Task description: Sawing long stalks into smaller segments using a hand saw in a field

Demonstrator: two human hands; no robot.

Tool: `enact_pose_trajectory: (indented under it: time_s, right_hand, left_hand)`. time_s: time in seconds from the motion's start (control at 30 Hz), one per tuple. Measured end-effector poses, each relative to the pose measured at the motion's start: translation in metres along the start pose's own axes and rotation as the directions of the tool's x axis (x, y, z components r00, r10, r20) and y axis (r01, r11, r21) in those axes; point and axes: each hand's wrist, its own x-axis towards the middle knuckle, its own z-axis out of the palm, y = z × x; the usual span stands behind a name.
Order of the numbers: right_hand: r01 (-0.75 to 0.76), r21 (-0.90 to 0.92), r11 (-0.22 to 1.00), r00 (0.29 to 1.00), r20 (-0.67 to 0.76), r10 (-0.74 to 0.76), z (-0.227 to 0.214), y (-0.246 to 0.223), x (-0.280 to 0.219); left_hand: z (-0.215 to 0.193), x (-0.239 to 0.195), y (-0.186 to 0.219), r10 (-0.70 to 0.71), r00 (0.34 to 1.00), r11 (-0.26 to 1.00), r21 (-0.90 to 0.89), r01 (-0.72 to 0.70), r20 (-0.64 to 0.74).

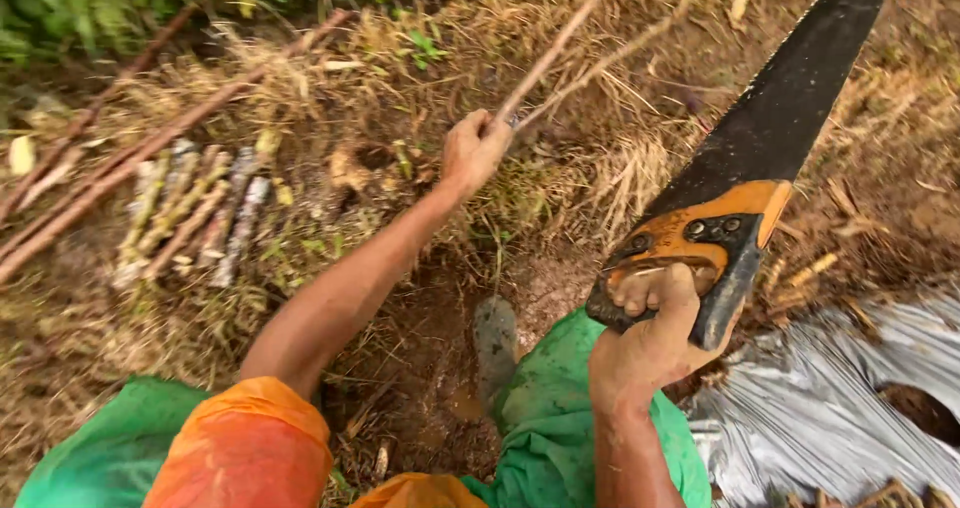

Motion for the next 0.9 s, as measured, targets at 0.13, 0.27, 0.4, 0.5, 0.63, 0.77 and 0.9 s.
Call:
enact_pose_trajectory:
  time_s: [0.13,0.27,0.4,0.5,0.63,0.77,0.9]
  right_hand:
    - [0.069,0.007,0.998,0.996,0.054,-0.07,0.042,-0.036,-0.019]
    - [-0.029,-0.136,0.99,0.974,0.217,0.059,0.051,-0.003,-0.044]
    - [-0.067,-0.323,0.944,0.861,0.459,0.218,0.072,-0.001,-0.085]
    - [-0.125,-0.401,0.908,0.768,0.54,0.344,0.087,0.012,-0.112]
    - [-0.057,-0.359,0.932,0.656,0.69,0.306,0.084,0.059,-0.135]
    - [-0.05,-0.308,0.95,0.64,0.72,0.267,0.085,0.099,-0.147]
    - [-0.008,-0.282,0.959,0.693,0.69,0.208,0.112,0.071,-0.161]
  left_hand:
    - [-0.087,-0.038,-0.002,0.131,0.988,0.96,-0.238,-0.148,-0.086]
    - [-0.154,-0.091,0.006,0.328,0.922,0.922,-0.142,-0.36,-0.206]
    - [-0.195,-0.147,0.015,0.412,0.865,0.815,-0.31,-0.49,-0.286]
    - [-0.202,-0.163,0.002,0.467,0.847,0.75,-0.393,-0.532,-0.256]
    - [-0.221,-0.185,-0.012,0.443,0.866,0.758,-0.419,-0.499,-0.231]
    - [-0.242,-0.205,-0.013,0.337,0.877,0.712,-0.516,-0.475,-0.343]
    - [-0.255,-0.233,0.001,0.262,0.905,0.68,-0.6,-0.42,-0.335]
